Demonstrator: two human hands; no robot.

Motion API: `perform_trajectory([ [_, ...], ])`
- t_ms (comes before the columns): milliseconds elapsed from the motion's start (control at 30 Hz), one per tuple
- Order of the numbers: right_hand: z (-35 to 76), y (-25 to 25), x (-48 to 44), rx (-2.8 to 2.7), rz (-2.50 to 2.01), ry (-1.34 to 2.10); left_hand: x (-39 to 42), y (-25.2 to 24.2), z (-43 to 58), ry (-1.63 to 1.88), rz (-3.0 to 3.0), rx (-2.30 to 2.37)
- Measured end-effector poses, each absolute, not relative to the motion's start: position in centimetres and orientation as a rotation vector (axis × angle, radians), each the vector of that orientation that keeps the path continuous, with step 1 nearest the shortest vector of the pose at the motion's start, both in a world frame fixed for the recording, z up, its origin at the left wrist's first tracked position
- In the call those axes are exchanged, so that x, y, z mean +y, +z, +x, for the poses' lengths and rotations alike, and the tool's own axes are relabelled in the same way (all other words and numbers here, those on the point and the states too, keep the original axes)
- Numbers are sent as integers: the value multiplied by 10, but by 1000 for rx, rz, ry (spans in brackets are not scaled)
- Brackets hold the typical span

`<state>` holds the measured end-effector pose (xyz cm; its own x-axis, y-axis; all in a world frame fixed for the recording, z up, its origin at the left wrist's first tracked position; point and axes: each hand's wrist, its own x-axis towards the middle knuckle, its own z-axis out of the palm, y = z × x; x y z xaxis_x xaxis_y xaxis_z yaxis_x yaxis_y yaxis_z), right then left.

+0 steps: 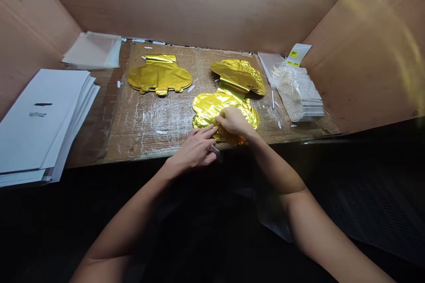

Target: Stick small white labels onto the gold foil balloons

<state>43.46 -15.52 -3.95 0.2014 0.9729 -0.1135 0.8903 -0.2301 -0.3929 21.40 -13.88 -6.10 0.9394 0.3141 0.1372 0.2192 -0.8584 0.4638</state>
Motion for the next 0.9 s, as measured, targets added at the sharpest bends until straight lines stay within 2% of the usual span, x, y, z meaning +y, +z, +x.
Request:
perform_trajectory([
  [167,434,-38,-164,-1847,-2409,-41,-139,-67,215,291,2624,378],
  [233,439,-40,-168,-1881,-2367,-126,-139,-68,214,305,2618,373],
  [500,454,-48,-171,-2009,-2149,119,-135,-74,210,356,2607,319],
  [733,475,-40,-159,-1963,-1933,680,-134,-74,210,341,2632,334],
  [900,484,-30,-151,-2035,-1864,826,-137,-70,214,306,2672,409],
])
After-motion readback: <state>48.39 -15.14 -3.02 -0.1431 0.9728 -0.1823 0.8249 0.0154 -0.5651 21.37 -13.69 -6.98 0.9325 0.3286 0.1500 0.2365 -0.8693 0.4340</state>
